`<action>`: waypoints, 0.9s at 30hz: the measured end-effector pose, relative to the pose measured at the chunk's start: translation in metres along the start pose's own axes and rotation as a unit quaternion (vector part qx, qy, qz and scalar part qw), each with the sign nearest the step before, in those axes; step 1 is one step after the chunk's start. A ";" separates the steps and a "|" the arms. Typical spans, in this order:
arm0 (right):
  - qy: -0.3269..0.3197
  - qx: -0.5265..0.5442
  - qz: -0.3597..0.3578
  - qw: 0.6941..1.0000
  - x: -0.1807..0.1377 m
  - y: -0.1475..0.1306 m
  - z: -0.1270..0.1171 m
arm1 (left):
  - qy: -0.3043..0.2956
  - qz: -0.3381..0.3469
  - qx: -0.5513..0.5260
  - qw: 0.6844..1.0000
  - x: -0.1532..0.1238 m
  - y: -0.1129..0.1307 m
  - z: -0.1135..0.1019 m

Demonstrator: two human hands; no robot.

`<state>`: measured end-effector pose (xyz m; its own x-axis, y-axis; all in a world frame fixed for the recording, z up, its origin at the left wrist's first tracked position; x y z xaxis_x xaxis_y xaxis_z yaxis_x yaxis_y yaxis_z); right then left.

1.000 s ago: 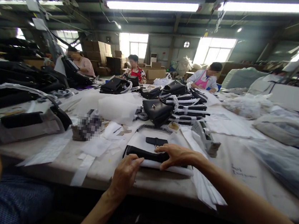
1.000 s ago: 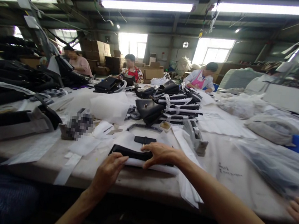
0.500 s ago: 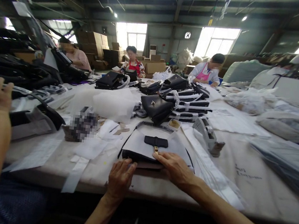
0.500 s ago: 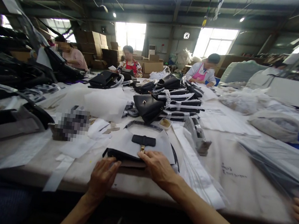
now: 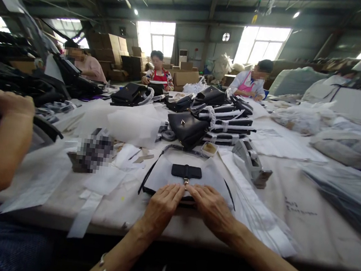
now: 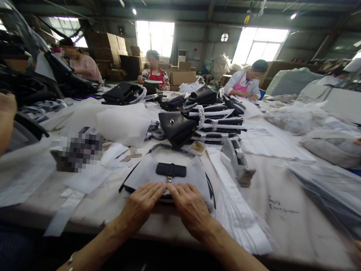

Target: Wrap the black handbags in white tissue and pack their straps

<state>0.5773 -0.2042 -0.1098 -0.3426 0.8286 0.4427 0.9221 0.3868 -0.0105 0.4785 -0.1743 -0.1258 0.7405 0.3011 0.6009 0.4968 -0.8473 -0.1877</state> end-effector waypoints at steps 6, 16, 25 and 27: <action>0.051 -0.018 0.023 0.998 -0.014 0.008 0.005 | 0.031 -0.019 0.018 0.999 -0.017 0.008 0.001; 0.120 -0.028 0.019 0.992 -0.020 0.010 0.011 | -0.101 0.080 0.158 0.979 -0.001 0.026 0.022; 0.064 -0.081 0.027 0.994 -0.006 -0.001 0.000 | -0.096 0.124 0.050 0.986 0.020 0.004 0.002; 0.064 -0.099 0.017 0.993 0.002 -0.003 -0.004 | -0.078 0.119 0.030 0.989 0.025 -0.003 -0.006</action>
Point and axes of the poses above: each hand's wrist, its own x-axis towards the middle knuckle, its own z-axis out of the palm, y = z × x, the point moved 9 cm from there along x, towards the middle knuckle
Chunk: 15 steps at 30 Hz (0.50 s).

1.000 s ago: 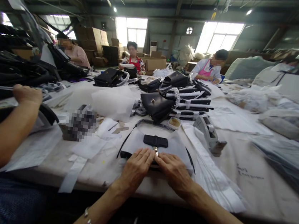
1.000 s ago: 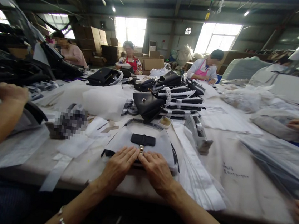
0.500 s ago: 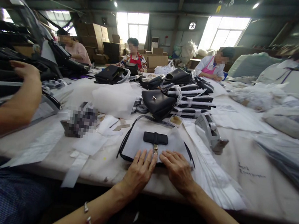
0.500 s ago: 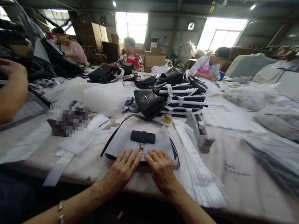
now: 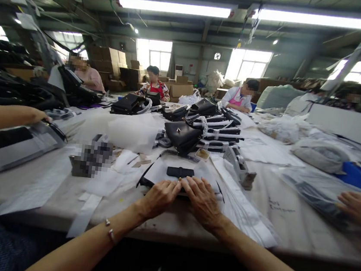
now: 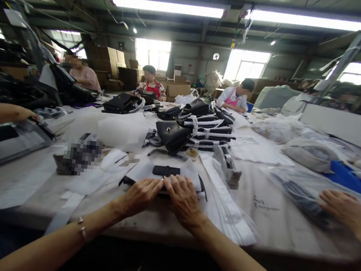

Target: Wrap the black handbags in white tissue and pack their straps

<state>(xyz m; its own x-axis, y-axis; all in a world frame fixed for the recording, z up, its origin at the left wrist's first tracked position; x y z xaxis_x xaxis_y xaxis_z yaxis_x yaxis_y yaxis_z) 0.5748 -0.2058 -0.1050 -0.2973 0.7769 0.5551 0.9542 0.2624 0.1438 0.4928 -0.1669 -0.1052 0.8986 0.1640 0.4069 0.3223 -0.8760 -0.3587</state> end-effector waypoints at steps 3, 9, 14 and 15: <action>0.012 -0.030 -0.024 0.999 0.013 0.000 -0.003 | 0.013 -0.016 -0.019 1.000 0.000 -0.011 -0.007; 0.003 -0.033 -0.099 0.995 0.028 -0.005 0.003 | 0.067 -0.071 0.011 0.995 -0.010 -0.012 -0.013; -0.018 -0.007 -0.089 0.996 0.028 -0.009 0.011 | 0.114 -0.118 0.084 0.983 -0.007 -0.007 -0.009; -0.028 0.001 -0.081 0.996 0.028 -0.009 0.012 | 0.114 -0.120 0.083 0.983 -0.008 -0.006 -0.006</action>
Point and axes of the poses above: each hand's wrist, its own x-axis towards the middle knuckle, its own z-axis out of the palm, y = z × x, the point moved 9 cm from there along x, towards the middle knuckle
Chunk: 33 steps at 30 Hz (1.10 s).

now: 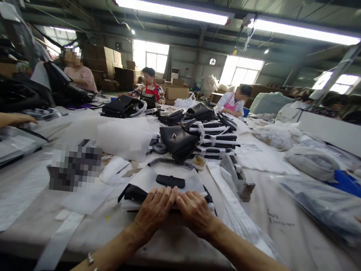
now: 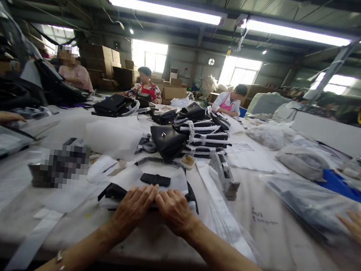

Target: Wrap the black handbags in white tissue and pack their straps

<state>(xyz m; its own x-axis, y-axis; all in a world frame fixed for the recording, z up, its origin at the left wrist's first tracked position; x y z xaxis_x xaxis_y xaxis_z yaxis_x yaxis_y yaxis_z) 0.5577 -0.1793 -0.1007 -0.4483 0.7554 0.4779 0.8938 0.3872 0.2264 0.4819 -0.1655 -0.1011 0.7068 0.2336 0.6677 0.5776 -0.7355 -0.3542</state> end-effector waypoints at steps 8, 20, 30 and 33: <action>0.012 0.224 0.169 0.960 0.015 0.092 -0.007 | 0.108 -0.017 -0.106 0.988 -0.028 -0.007 0.000; -0.121 -0.035 0.277 0.953 0.012 0.229 0.133 | 0.162 -0.048 -0.147 0.975 -0.026 -0.019 0.001; -0.097 0.073 0.312 0.942 -0.021 0.240 0.059 | 0.091 -0.022 -0.161 0.983 -0.025 -0.022 0.003; -0.063 0.099 0.351 0.929 -0.060 0.235 0.018 | 0.086 -0.033 -0.158 0.983 -0.027 -0.023 0.003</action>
<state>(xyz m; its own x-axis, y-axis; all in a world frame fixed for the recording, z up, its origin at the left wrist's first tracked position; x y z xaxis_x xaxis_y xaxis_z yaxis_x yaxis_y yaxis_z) 0.7947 -0.1240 -0.0910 0.2357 0.9096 0.3423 0.9518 -0.1449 -0.2704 0.4506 -0.1525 -0.1129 0.5768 0.1966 0.7928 0.4452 -0.8895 -0.1033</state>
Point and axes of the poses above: each hand's wrist, its own x-axis towards the middle knuckle, its own z-axis out of the palm, y = z × x, the point moved 9 cm from there along x, towards the middle knuckle
